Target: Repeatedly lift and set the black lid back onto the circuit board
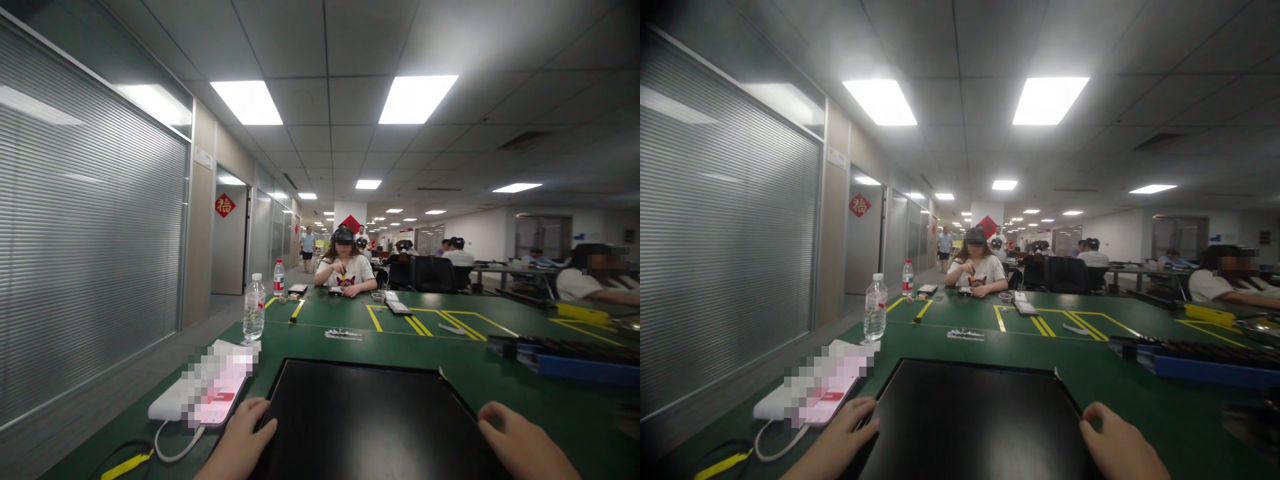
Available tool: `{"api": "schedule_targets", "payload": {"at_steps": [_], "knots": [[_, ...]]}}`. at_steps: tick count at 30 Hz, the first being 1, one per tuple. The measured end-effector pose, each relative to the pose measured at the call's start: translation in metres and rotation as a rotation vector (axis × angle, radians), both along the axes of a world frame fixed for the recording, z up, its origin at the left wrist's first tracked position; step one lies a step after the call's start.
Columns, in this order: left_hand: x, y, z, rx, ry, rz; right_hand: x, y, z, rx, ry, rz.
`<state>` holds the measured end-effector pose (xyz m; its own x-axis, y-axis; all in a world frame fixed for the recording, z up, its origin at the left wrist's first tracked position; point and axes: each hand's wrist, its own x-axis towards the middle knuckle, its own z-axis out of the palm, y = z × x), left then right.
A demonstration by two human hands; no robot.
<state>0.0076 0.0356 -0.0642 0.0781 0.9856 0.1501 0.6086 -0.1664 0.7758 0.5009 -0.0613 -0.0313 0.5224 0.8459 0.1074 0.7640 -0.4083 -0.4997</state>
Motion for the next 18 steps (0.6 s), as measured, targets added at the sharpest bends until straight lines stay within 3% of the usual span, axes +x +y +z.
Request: {"api": "schedule_targets", "payload": {"at_steps": [5,9,13,18], "knots": [[-0.004,0.002,0.003,0.001,-0.014,-0.073,0.003,0.001,-0.005,0.035,-0.018,-0.007],[-0.004,0.001,0.002,0.026,-0.069,-0.08,0.02,0.006,-0.015,0.073,0.089,-0.03],[-0.003,0.002,-0.002,0.027,-0.12,-0.048,0.042,0.015,-0.031,0.099,0.173,-0.05],[-0.004,-0.001,0.011,-0.057,-0.132,-0.103,0.063,0.027,-0.055,0.127,0.164,-0.022]]}}
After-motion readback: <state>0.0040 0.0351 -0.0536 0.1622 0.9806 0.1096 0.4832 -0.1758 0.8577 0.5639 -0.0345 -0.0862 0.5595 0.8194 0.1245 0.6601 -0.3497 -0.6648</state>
